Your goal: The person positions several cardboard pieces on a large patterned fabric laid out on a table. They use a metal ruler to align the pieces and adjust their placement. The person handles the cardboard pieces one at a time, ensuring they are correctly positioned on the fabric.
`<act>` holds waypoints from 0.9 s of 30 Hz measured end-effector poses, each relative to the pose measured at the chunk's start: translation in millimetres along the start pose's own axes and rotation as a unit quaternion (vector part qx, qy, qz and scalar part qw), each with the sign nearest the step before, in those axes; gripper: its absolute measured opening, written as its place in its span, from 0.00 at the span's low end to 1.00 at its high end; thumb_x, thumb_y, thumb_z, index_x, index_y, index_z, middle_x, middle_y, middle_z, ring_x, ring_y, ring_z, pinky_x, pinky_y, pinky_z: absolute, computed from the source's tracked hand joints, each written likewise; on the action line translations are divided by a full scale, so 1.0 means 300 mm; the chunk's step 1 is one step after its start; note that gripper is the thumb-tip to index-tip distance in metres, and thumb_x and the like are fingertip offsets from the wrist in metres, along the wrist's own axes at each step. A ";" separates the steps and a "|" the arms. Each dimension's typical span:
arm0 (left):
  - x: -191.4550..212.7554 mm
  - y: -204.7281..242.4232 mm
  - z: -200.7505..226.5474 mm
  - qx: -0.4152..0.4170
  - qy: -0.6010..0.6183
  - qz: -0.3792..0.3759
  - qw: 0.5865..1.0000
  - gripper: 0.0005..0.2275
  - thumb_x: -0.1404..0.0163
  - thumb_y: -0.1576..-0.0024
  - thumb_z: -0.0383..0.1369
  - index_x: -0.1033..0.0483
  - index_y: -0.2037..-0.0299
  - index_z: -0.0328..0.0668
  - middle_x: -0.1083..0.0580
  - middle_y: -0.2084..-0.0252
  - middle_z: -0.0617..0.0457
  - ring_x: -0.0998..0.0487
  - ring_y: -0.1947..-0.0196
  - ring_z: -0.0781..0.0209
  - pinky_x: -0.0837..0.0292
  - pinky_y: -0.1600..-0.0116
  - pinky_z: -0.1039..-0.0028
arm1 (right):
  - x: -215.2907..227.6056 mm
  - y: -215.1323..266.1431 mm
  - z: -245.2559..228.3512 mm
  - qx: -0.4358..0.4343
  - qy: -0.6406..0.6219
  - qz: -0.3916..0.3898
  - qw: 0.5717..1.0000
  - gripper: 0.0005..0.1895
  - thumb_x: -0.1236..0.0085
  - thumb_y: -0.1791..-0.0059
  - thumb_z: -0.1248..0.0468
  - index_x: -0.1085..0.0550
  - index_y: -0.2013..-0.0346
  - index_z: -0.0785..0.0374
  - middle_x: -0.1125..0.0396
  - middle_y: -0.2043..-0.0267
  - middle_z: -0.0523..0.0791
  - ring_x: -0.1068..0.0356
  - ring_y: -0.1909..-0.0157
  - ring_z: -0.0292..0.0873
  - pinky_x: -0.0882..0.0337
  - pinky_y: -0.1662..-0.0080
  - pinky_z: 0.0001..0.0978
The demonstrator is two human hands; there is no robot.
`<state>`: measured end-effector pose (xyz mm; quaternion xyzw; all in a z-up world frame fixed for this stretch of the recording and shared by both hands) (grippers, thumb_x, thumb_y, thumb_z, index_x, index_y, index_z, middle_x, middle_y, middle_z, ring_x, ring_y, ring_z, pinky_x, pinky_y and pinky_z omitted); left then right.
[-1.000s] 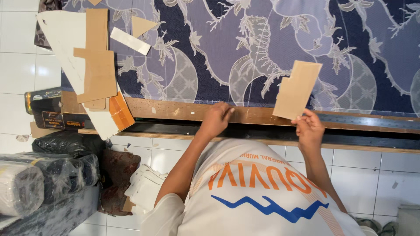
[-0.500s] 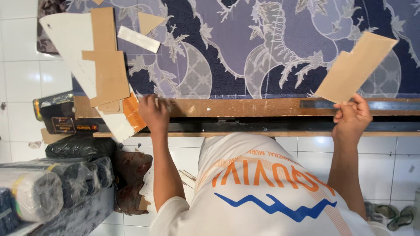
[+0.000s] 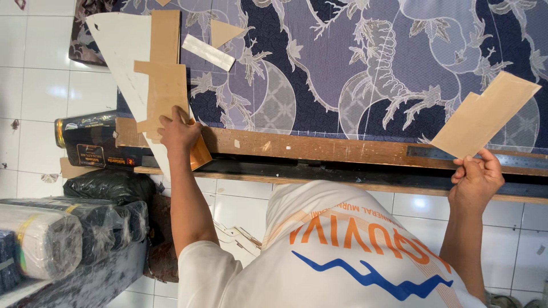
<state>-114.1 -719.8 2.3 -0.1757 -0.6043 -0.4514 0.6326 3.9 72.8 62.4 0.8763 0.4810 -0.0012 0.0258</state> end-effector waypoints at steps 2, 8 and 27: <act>0.002 -0.006 0.014 0.004 -0.017 -0.017 1.000 0.37 0.40 0.52 0.46 0.42 0.31 0.60 0.43 0.34 0.32 0.36 0.39 0.21 0.31 0.44 0.43 | -0.010 0.000 -0.002 0.000 -0.001 0.000 1.000 0.12 0.49 0.41 0.76 0.29 0.42 0.74 0.29 0.62 0.49 0.35 0.72 0.31 0.37 0.72 0.19; -0.029 -0.066 0.076 -0.046 -0.101 -0.030 0.993 0.44 0.41 0.54 0.40 0.50 0.25 0.56 0.44 0.35 0.19 0.26 0.48 0.23 0.28 0.43 0.52 | -0.045 -0.004 0.009 -0.008 0.006 0.002 1.000 0.12 0.50 0.42 0.76 0.28 0.43 0.73 0.28 0.63 0.49 0.36 0.73 0.30 0.38 0.73 0.18; -0.024 0.003 0.135 -0.222 -0.099 0.160 0.957 0.22 0.44 0.57 0.24 0.32 0.51 0.30 0.34 0.45 0.23 0.24 0.61 0.31 0.23 0.60 0.56 | 0.000 -0.018 0.019 0.001 -0.001 0.001 1.000 0.10 0.50 0.39 0.76 0.29 0.43 0.75 0.28 0.64 0.50 0.35 0.75 0.30 0.37 0.71 0.19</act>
Point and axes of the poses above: each hand's wrist, its own y-axis away from the middle knuckle, its own x-axis out of the back of the hand, z = x × y, the point moved 10 cm from there along -y, towards the middle knuckle
